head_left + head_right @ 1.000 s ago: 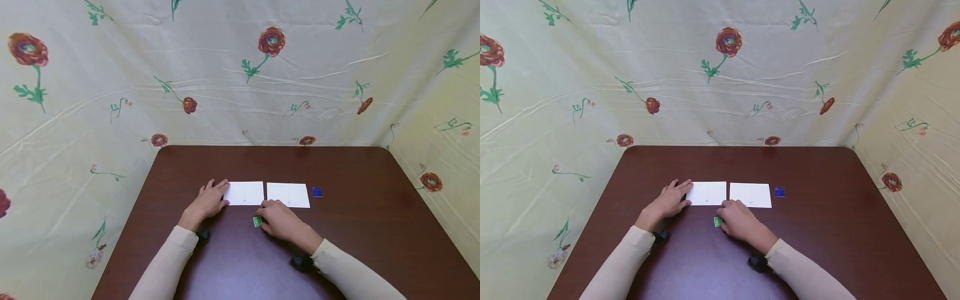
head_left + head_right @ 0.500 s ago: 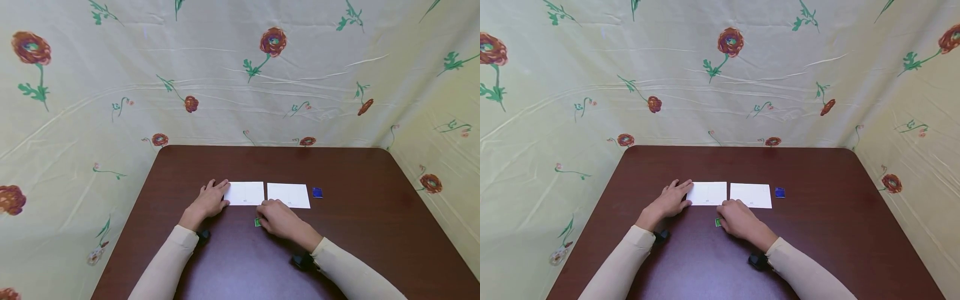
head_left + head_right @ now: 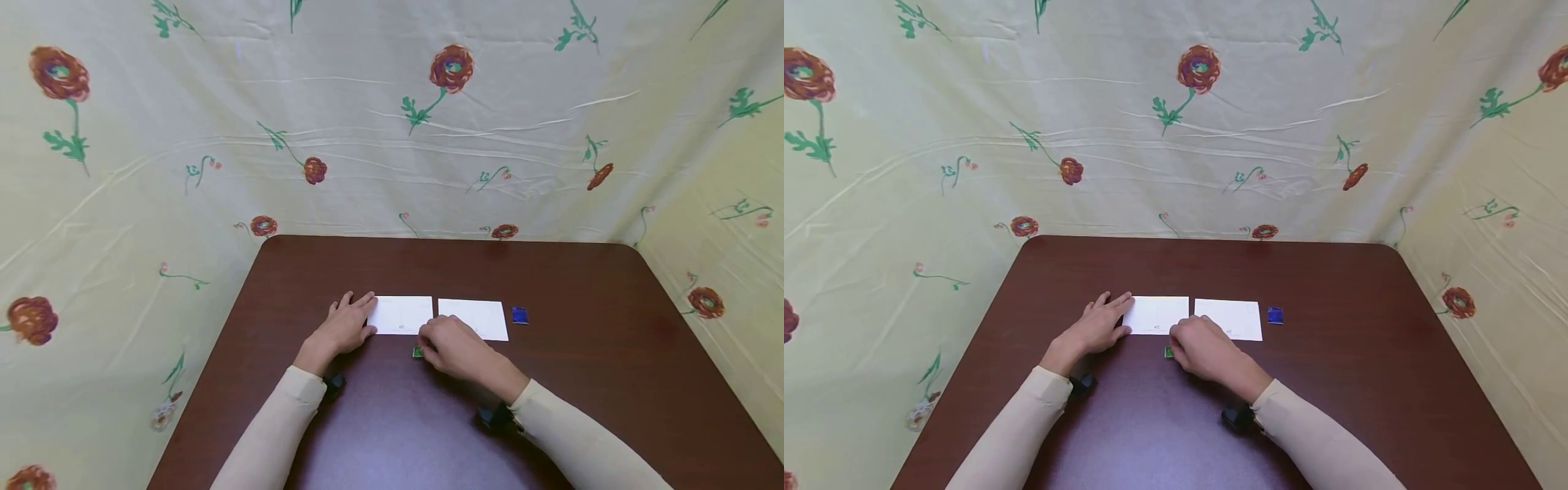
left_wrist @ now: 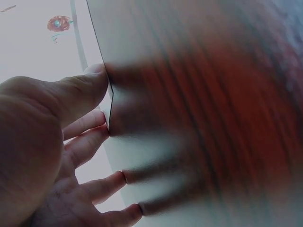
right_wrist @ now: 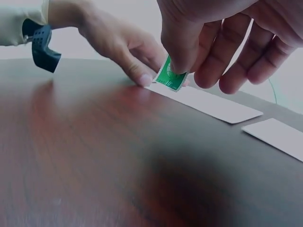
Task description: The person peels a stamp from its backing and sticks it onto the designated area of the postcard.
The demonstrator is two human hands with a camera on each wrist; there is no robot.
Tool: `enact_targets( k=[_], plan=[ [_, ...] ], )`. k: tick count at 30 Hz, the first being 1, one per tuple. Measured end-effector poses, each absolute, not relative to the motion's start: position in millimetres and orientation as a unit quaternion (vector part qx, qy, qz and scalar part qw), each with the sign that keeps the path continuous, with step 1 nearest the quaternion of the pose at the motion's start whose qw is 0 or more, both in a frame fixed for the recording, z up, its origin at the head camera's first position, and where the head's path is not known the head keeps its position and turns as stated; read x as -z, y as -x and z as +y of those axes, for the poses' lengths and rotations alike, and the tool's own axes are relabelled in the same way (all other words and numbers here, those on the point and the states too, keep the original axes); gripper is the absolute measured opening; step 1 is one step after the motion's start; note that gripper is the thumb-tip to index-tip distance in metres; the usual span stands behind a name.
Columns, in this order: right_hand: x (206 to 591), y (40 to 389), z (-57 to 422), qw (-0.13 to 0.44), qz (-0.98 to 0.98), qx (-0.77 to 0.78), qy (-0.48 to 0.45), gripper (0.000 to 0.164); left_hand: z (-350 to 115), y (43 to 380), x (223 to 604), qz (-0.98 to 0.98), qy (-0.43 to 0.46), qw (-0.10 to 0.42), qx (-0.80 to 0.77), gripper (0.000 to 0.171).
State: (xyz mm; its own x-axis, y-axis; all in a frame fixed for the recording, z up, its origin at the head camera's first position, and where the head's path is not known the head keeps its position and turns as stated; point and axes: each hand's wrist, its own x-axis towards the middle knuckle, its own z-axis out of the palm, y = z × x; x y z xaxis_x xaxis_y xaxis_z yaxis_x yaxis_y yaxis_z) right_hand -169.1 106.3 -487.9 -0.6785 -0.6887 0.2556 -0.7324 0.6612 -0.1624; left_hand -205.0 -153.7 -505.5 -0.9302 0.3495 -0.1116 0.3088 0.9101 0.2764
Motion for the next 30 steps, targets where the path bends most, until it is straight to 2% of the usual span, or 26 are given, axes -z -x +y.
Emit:
enact_targets(
  k=[19, 30],
  plan=[
    [470.6, 175.0, 99.0, 0.106, -0.903, -0.141, -0.393, 0.012, -157.5, 205.4, 503.3, 0.972, -0.163, 0.083, -0.149, 0.07],
    [461.2, 181.1, 94.6, 0.104, -0.901, -0.149, -0.393, 0.011, -162.5, 212.1, 494.6, 0.957, -0.223, 0.009, -0.184, 0.061]
  ],
)
